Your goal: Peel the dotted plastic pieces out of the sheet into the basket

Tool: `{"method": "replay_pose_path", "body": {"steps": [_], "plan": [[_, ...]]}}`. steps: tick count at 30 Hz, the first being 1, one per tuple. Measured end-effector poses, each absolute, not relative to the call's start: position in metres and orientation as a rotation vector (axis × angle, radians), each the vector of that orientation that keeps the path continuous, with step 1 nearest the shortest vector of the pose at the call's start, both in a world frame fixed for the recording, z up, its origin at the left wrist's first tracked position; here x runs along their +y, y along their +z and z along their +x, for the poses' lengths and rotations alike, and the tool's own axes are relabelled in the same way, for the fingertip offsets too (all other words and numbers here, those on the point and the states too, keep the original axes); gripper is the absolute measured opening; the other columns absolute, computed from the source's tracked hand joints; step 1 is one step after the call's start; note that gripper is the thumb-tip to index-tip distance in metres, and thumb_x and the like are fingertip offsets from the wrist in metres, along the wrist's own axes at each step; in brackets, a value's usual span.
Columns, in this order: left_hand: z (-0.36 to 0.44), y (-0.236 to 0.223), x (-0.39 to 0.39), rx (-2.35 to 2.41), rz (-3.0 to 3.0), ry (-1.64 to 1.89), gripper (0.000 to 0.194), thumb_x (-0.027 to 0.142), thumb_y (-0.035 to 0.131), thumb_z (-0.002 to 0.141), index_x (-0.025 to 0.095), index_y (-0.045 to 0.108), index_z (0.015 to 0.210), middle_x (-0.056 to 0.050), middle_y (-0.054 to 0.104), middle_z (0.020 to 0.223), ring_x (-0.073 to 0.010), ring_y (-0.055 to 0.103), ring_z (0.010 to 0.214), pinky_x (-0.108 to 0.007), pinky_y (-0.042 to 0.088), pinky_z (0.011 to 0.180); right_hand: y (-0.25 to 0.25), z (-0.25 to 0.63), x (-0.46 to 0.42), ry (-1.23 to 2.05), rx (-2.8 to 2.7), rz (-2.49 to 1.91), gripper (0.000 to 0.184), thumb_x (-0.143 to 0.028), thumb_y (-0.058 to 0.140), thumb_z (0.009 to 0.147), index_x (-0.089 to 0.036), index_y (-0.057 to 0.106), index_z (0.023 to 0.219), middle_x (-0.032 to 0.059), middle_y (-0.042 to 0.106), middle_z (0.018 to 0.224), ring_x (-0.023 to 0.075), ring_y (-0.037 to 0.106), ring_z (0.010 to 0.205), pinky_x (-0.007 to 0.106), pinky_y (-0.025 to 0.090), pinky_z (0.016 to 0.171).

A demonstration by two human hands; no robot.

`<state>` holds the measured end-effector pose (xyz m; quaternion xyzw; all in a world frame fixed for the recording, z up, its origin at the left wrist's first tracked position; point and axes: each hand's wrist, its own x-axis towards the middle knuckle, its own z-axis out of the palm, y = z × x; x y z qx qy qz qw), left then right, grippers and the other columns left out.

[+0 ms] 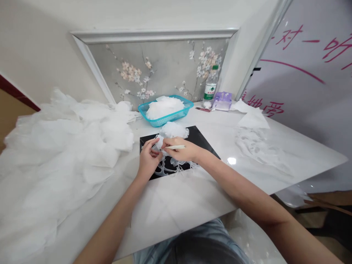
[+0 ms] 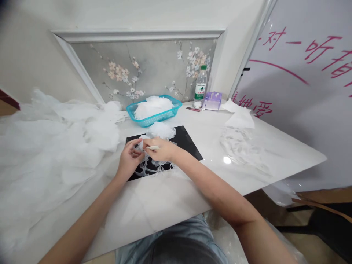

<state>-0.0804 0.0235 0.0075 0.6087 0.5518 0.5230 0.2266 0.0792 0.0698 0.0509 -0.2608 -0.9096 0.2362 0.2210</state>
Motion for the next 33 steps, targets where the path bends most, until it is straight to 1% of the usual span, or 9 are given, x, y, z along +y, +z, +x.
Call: {"method": "replay_pose_path", "body": {"steps": [4, 12, 16, 19, 22, 24, 27, 30, 33], "plan": [[-0.078, 0.009, 0.023, 1.518, 1.697, 1.453, 0.042, 0.017, 0.060, 0.068, 0.020, 0.060, 0.110, -0.007, 0.051, 0.118, -0.0038, 0.050, 0.058, -0.020, 0.047, 0.054, 0.046, 0.078, 0.072, 0.630, -2.553, -0.686, 0.016, -0.010, 0.042, 0.080, -0.014, 0.056, 0.086, 0.0018, 0.059, 0.071, 0.0128, 0.051, 0.063, 0.022, 0.036, 0.060], [-0.082, 0.007, 0.028, 1.526, 1.631, 1.434, 0.047, 0.016, 0.061, 0.065, 0.018, 0.058, 0.112, -0.009, 0.049, 0.121, -0.0051, 0.053, 0.059, -0.020, 0.045, 0.053, 0.063, 0.088, 0.072, 0.753, -2.539, -0.733, 0.013, -0.008, 0.046, 0.077, -0.014, 0.058, 0.078, -0.0016, 0.056, 0.065, 0.0090, 0.046, 0.056, 0.020, 0.034, 0.058], [-0.085, 0.007, 0.028, 1.576, 1.574, 1.467, 0.045, 0.016, 0.061, 0.066, 0.019, 0.059, 0.111, -0.007, 0.053, 0.120, -0.0079, 0.053, 0.066, -0.021, 0.045, 0.057, 0.065, 0.092, 0.076, 0.821, -2.316, -0.719, 0.008, -0.016, 0.047, 0.080, -0.014, 0.055, 0.079, -0.0022, 0.056, 0.064, 0.0095, 0.049, 0.057, 0.020, 0.036, 0.056], [-0.086, 0.007, 0.028, 1.583, 1.452, 1.516, 0.038, 0.022, 0.062, 0.070, 0.020, 0.061, 0.108, -0.006, 0.060, 0.110, -0.0117, 0.055, 0.076, -0.022, 0.046, 0.065, 0.066, 0.099, 0.083, 0.574, -2.215, -0.852, 0.019, -0.026, 0.040, 0.087, -0.014, 0.054, 0.095, 0.0000, 0.060, 0.069, 0.0122, 0.054, 0.061, 0.022, 0.038, 0.060], [-0.085, 0.007, 0.027, 1.477, 1.278, 1.512, 0.041, 0.028, 0.065, 0.070, 0.018, 0.060, 0.110, -0.005, 0.065, 0.094, -0.0130, 0.058, 0.074, -0.024, 0.047, 0.066, 0.064, 0.110, 0.093, 0.173, -2.412, -1.060, 0.027, -0.025, 0.039, 0.088, -0.016, 0.053, 0.109, 0.0067, 0.066, 0.090, 0.0177, 0.060, 0.075, 0.026, 0.039, 0.065], [-0.085, 0.009, 0.026, 1.409, 1.162, 1.509, 0.048, 0.028, 0.068, 0.067, 0.017, 0.059, 0.112, -0.003, 0.066, 0.083, -0.0126, 0.060, 0.069, -0.024, 0.047, 0.064, 0.061, 0.120, 0.102, 0.014, -2.537, -1.272, 0.028, -0.020, 0.044, 0.085, -0.019, 0.055, 0.110, 0.0087, 0.065, 0.103, 0.0209, 0.061, 0.085, 0.028, 0.040, 0.067], [-0.085, 0.012, 0.025, 1.356, 1.038, 1.513, 0.056, 0.026, 0.072, 0.062, 0.015, 0.058, 0.115, -0.001, 0.066, 0.071, -0.0123, 0.060, 0.065, -0.024, 0.048, 0.064, 0.055, 0.136, 0.114, -0.022, -2.504, -1.615, 0.028, -0.010, 0.048, 0.078, -0.018, 0.061, 0.101, 0.0105, 0.066, 0.104, 0.0238, 0.061, 0.091, 0.029, 0.041, 0.068], [-0.085, 0.014, 0.023, 1.331, 1.027, 1.499, 0.059, 0.024, 0.073, 0.059, 0.014, 0.058, 0.116, 0.000, 0.066, 0.068, -0.0126, 0.061, 0.065, -0.024, 0.049, 0.065, 0.051, 0.142, 0.121, 0.006, -2.423, -1.747, 0.026, -0.005, 0.051, 0.073, -0.014, 0.065, 0.092, 0.0144, 0.067, 0.098, 0.0266, 0.062, 0.090, 0.031, 0.042, 0.067], [-0.084, 0.014, 0.022, 1.368, 1.120, 1.452, 0.058, 0.025, 0.072, 0.061, 0.015, 0.058, 0.116, 0.001, 0.065, 0.064, -0.0115, 0.060, 0.061, -0.022, 0.047, 0.062, 0.050, 0.128, 0.114, 0.006, -2.377, -1.686, 0.025, -0.013, 0.046, 0.082, -0.017, 0.062, 0.101, 0.0110, 0.065, 0.106, 0.0222, 0.061, 0.091, 0.029, 0.042, 0.069]]}}
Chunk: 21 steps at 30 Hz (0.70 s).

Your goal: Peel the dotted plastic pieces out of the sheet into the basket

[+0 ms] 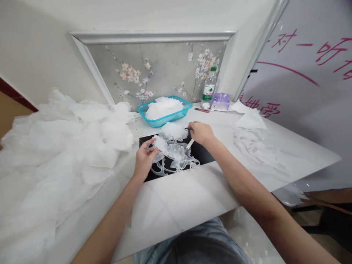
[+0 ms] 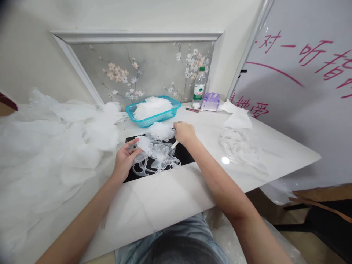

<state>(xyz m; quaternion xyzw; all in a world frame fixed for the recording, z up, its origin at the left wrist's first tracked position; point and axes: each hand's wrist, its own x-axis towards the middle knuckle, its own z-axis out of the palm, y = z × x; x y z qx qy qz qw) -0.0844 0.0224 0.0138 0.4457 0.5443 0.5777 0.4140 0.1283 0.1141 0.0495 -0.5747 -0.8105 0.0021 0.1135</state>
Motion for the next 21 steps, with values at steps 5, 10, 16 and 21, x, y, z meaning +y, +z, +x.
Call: {"method": "replay_pose_path", "body": {"steps": [5, 10, 16, 21], "plan": [[-0.082, 0.014, 0.021, 1.389, 1.302, 1.438, 0.048, 0.020, 0.067, 0.065, 0.018, 0.059, 0.112, -0.005, 0.065, 0.103, -0.0070, 0.056, 0.061, -0.020, 0.047, 0.060, 0.040, 0.080, 0.080, 0.359, -2.395, -1.090, 0.029, -0.043, 0.052, 0.085, -0.020, 0.061, 0.099, 0.0024, 0.067, 0.098, 0.0127, 0.060, 0.077, 0.023, 0.040, 0.066], [-0.081, 0.015, 0.020, 1.364, 1.506, 1.374, 0.046, 0.017, 0.062, 0.069, 0.020, 0.057, 0.115, -0.008, 0.053, 0.127, -0.0057, 0.055, 0.062, -0.020, 0.048, 0.057, 0.030, 0.065, 0.066, 0.514, -2.347, -1.033, 0.020, -0.032, 0.050, 0.086, -0.020, 0.064, 0.095, 0.0009, 0.069, 0.091, 0.0114, 0.060, 0.070, 0.023, 0.038, 0.063], [-0.081, 0.016, 0.020, 1.326, 1.553, 1.336, 0.045, 0.017, 0.060, 0.069, 0.019, 0.058, 0.114, -0.009, 0.056, 0.124, -0.0056, 0.052, 0.059, -0.021, 0.048, 0.055, 0.029, 0.064, 0.061, 0.370, -2.360, -1.119, 0.023, -0.031, 0.048, 0.085, -0.020, 0.065, 0.095, 0.0030, 0.070, 0.095, 0.0172, 0.064, 0.082, 0.025, 0.039, 0.065], [-0.079, 0.017, 0.019, 1.345, 1.453, 1.372, 0.047, 0.016, 0.061, 0.066, 0.019, 0.059, 0.113, -0.008, 0.057, 0.124, -0.0053, 0.050, 0.059, -0.019, 0.046, 0.055, 0.028, 0.061, 0.056, 0.246, -2.401, -1.085, 0.023, -0.025, 0.043, 0.087, -0.020, 0.065, 0.089, 0.0020, 0.069, 0.094, 0.0177, 0.064, 0.085, 0.026, 0.038, 0.062]]}}
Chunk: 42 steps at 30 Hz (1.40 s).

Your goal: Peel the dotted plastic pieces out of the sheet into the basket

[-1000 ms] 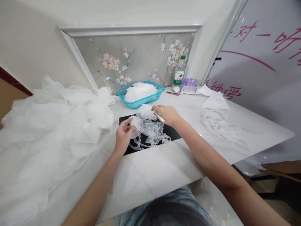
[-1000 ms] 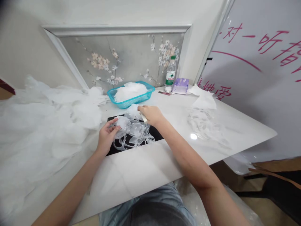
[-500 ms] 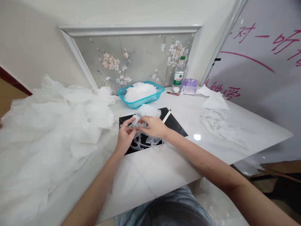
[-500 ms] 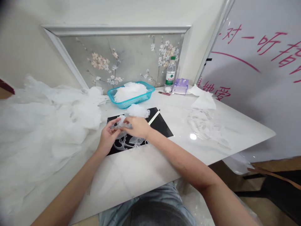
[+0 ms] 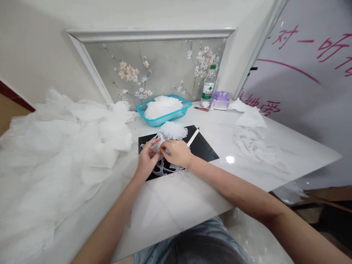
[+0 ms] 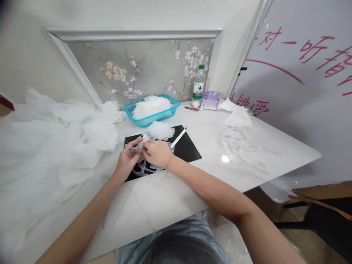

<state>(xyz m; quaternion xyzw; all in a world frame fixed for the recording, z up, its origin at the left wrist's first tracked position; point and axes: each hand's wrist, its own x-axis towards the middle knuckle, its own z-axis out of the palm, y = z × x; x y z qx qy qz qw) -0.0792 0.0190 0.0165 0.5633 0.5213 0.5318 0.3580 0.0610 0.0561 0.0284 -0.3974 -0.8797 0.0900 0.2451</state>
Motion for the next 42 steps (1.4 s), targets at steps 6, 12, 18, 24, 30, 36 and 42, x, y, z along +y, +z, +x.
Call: {"method": "replay_pose_path", "body": {"steps": [6, 12, 18, 24, 30, 36, 42], "plan": [[-0.080, 0.020, 0.016, 1.309, 1.313, 1.361, 0.063, 0.016, 0.062, 0.064, 0.022, 0.053, 0.126, -0.005, 0.063, 0.113, -0.0037, 0.047, 0.054, -0.018, 0.045, 0.052, 0.028, 0.064, 0.060, 0.267, -2.383, -1.111, 0.024, -0.038, 0.048, 0.086, -0.020, 0.063, 0.087, 0.0020, 0.069, 0.089, 0.0173, 0.064, 0.081, 0.025, 0.038, 0.061], [-0.084, 0.020, 0.017, 1.243, 1.145, 1.380, 0.083, 0.017, 0.065, 0.061, 0.025, 0.036, 0.139, -0.004, 0.068, 0.101, -0.0054, 0.051, 0.053, -0.019, 0.044, 0.051, 0.030, 0.067, 0.064, 0.279, -2.394, -1.084, 0.026, -0.043, 0.055, 0.080, -0.019, 0.062, 0.077, 0.0006, 0.069, 0.085, 0.0187, 0.065, 0.078, 0.025, 0.039, 0.060], [-0.085, 0.020, 0.019, 1.251, 1.088, 1.396, 0.080, 0.028, 0.072, 0.063, 0.022, 0.038, 0.135, -0.006, 0.067, 0.102, -0.0060, 0.054, 0.054, -0.021, 0.048, 0.055, 0.027, 0.066, 0.059, 0.234, -2.324, -1.098, 0.034, -0.048, 0.054, 0.078, -0.017, 0.060, 0.092, 0.0032, 0.067, 0.094, 0.0208, 0.065, 0.083, 0.027, 0.042, 0.062], [-0.083, 0.024, 0.019, 1.228, 1.121, 1.316, 0.071, 0.028, 0.074, 0.062, 0.024, 0.047, 0.128, -0.008, 0.061, 0.118, -0.0117, 0.062, 0.073, -0.020, 0.049, 0.057, 0.019, 0.060, 0.052, 0.169, -2.253, -1.162, 0.027, -0.036, 0.046, 0.083, -0.017, 0.058, 0.097, 0.0043, 0.065, 0.097, 0.0193, 0.064, 0.081, 0.027, 0.040, 0.059], [-0.083, 0.021, 0.020, 1.313, 1.223, 1.362, 0.050, 0.034, 0.070, 0.066, 0.022, 0.057, 0.113, -0.007, 0.060, 0.112, -0.0152, 0.061, 0.087, -0.019, 0.048, 0.058, 0.015, 0.057, 0.053, 0.068, -2.317, -1.136, 0.024, -0.028, 0.036, 0.089, -0.018, 0.057, 0.087, 0.0047, 0.065, 0.089, 0.0173, 0.062, 0.077, 0.026, 0.034, 0.056], [-0.080, 0.015, 0.022, 1.431, 1.207, 1.440, 0.032, 0.042, 0.071, 0.066, 0.018, 0.061, 0.085, 0.000, 0.061, 0.077, -0.0111, 0.057, 0.066, -0.020, 0.046, 0.056, 0.016, 0.058, 0.053, 0.017, -2.352, -1.114, 0.027, -0.029, 0.032, 0.092, -0.017, 0.057, 0.090, 0.0061, 0.064, 0.092, 0.0172, 0.061, 0.076, 0.027, 0.030, 0.054], [-0.078, 0.015, 0.021, 1.524, 1.314, 1.388, 0.030, 0.045, 0.067, 0.068, 0.018, 0.064, 0.079, -0.001, 0.063, 0.071, -0.0134, 0.057, 0.064, -0.022, 0.046, 0.054, 0.016, 0.058, 0.055, -0.043, -2.363, -1.115, 0.030, -0.028, 0.028, 0.093, -0.017, 0.056, 0.088, 0.0060, 0.063, 0.089, 0.0165, 0.060, 0.072, 0.027, 0.027, 0.052]]}}
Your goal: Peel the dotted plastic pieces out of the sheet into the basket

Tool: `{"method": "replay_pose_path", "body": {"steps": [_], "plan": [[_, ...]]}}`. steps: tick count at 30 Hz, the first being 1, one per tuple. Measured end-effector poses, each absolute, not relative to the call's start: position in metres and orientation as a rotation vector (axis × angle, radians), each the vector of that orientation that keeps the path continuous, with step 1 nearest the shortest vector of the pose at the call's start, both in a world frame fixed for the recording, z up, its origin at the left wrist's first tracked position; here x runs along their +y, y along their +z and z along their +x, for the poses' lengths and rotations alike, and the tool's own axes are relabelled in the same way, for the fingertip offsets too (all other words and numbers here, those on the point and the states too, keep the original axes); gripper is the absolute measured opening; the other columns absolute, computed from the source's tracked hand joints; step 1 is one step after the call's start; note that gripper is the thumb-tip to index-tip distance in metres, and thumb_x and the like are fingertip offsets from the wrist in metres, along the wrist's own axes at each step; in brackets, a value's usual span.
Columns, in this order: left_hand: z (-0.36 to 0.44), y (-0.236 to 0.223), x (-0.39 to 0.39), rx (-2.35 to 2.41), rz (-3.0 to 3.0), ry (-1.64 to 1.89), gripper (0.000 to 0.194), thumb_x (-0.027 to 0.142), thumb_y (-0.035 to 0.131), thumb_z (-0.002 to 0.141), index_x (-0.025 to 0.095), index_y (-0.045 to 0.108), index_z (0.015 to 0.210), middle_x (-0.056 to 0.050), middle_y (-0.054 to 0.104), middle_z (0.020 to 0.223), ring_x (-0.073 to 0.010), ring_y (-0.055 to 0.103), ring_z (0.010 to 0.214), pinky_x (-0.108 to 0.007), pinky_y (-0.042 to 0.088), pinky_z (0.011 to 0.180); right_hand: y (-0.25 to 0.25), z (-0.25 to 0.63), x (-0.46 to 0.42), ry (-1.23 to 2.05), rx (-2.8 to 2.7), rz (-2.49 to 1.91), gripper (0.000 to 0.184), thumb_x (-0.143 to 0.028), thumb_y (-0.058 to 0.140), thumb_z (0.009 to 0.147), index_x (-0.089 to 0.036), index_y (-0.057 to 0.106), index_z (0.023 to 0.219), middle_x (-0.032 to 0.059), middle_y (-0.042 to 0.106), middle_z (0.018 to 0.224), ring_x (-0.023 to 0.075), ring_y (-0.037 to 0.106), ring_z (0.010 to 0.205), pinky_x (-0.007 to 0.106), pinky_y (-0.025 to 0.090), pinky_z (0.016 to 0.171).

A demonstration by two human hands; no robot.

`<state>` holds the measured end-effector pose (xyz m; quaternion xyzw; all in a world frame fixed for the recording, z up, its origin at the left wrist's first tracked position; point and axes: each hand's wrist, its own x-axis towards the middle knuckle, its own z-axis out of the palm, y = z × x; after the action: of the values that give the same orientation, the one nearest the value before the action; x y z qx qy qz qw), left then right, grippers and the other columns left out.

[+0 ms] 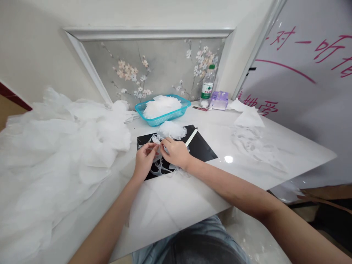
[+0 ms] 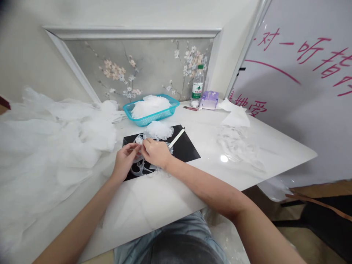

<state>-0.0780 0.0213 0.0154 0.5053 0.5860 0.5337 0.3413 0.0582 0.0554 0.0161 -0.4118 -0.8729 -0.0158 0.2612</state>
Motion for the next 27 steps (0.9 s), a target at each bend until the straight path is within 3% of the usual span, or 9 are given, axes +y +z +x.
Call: {"method": "replay_pose_path", "body": {"steps": [9, 16, 24, 27], "plan": [[-0.076, 0.018, 0.022, 1.505, 1.319, 1.373, 0.021, 0.038, 0.065, 0.069, 0.018, 0.057, 0.067, 0.002, 0.055, 0.062, -0.0119, 0.056, 0.056, -0.020, 0.041, 0.048, 0.032, 0.078, 0.079, -0.028, -2.112, -1.340, 0.022, -0.023, 0.036, 0.086, -0.016, 0.056, 0.084, 0.0074, 0.062, 0.086, 0.0162, 0.055, 0.067, 0.027, 0.027, 0.054], [-0.074, 0.014, 0.023, 1.429, 1.062, 1.559, 0.018, 0.034, 0.063, 0.068, 0.018, 0.053, 0.067, 0.004, 0.052, 0.059, -0.0100, 0.054, 0.056, -0.017, 0.040, 0.047, 0.027, 0.084, 0.101, 0.442, -1.536, -1.206, 0.016, -0.023, 0.040, 0.079, -0.018, 0.050, 0.067, -0.0004, 0.054, 0.064, 0.0125, 0.048, 0.059, 0.025, 0.035, 0.060], [-0.071, 0.011, 0.028, 1.416, 0.666, 1.857, 0.007, 0.023, 0.044, 0.081, 0.020, 0.040, 0.076, 0.004, 0.054, 0.073, -0.0069, 0.055, 0.045, -0.019, 0.039, 0.043, 0.030, 0.097, 0.118, 0.636, -1.201, -1.245, 0.013, -0.018, 0.046, 0.074, -0.019, 0.047, 0.061, -0.0037, 0.048, 0.060, 0.0121, 0.045, 0.062, 0.025, 0.036, 0.064], [-0.073, 0.015, 0.027, 1.418, 0.588, 1.900, 0.006, 0.020, 0.037, 0.084, 0.020, 0.038, 0.078, 0.002, 0.060, 0.072, -0.0077, 0.055, 0.042, -0.019, 0.038, 0.042, 0.028, 0.099, 0.120, 0.709, -1.146, -1.254, 0.013, -0.019, 0.046, 0.076, -0.019, 0.046, 0.063, -0.0045, 0.047, 0.059, 0.0111, 0.045, 0.058, 0.023, 0.037, 0.059]]}}
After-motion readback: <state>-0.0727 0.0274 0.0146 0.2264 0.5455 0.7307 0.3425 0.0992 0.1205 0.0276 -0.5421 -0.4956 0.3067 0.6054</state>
